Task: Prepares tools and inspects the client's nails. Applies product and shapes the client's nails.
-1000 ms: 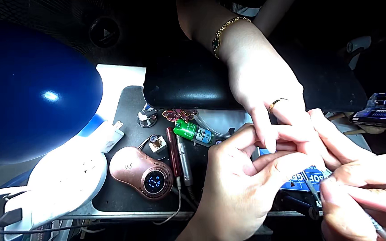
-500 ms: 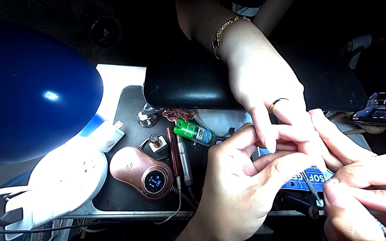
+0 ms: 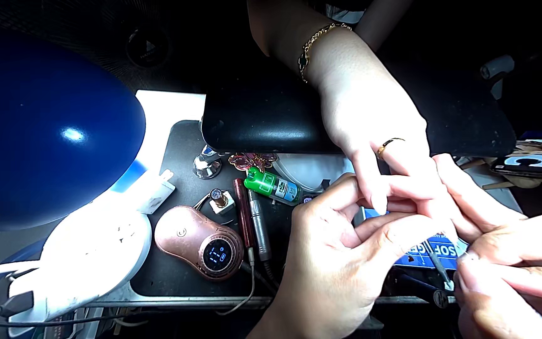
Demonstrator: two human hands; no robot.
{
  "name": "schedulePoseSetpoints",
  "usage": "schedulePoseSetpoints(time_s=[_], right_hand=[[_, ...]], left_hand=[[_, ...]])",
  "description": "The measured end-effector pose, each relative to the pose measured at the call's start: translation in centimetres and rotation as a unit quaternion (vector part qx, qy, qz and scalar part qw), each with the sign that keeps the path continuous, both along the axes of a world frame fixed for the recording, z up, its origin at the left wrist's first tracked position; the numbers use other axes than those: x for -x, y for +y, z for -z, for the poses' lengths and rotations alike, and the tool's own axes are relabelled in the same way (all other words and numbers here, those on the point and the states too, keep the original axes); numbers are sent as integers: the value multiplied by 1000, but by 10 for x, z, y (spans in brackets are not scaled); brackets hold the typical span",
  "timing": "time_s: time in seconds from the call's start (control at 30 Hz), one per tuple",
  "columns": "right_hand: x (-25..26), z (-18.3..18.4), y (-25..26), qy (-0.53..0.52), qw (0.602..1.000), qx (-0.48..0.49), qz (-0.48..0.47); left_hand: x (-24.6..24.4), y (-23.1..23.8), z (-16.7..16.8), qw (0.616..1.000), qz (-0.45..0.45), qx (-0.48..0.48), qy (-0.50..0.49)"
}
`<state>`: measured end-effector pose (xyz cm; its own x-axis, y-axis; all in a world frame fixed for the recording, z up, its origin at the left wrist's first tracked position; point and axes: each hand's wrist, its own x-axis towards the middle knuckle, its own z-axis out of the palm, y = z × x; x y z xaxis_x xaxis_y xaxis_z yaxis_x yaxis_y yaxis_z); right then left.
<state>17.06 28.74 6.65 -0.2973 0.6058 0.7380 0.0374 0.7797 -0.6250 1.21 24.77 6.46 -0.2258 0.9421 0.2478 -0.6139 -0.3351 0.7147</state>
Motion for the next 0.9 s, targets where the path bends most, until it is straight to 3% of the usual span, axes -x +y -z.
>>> schedulePoseSetpoints(time_s=[0.5,0.9], right_hand=[[2,-1,0,34,999,20,-20],[-4,-1,4,-30,999,-24,-1]], left_hand=[[0,-1,-1,1000,4,3,-5],[-1,0,-1,1000,0,4,-5]])
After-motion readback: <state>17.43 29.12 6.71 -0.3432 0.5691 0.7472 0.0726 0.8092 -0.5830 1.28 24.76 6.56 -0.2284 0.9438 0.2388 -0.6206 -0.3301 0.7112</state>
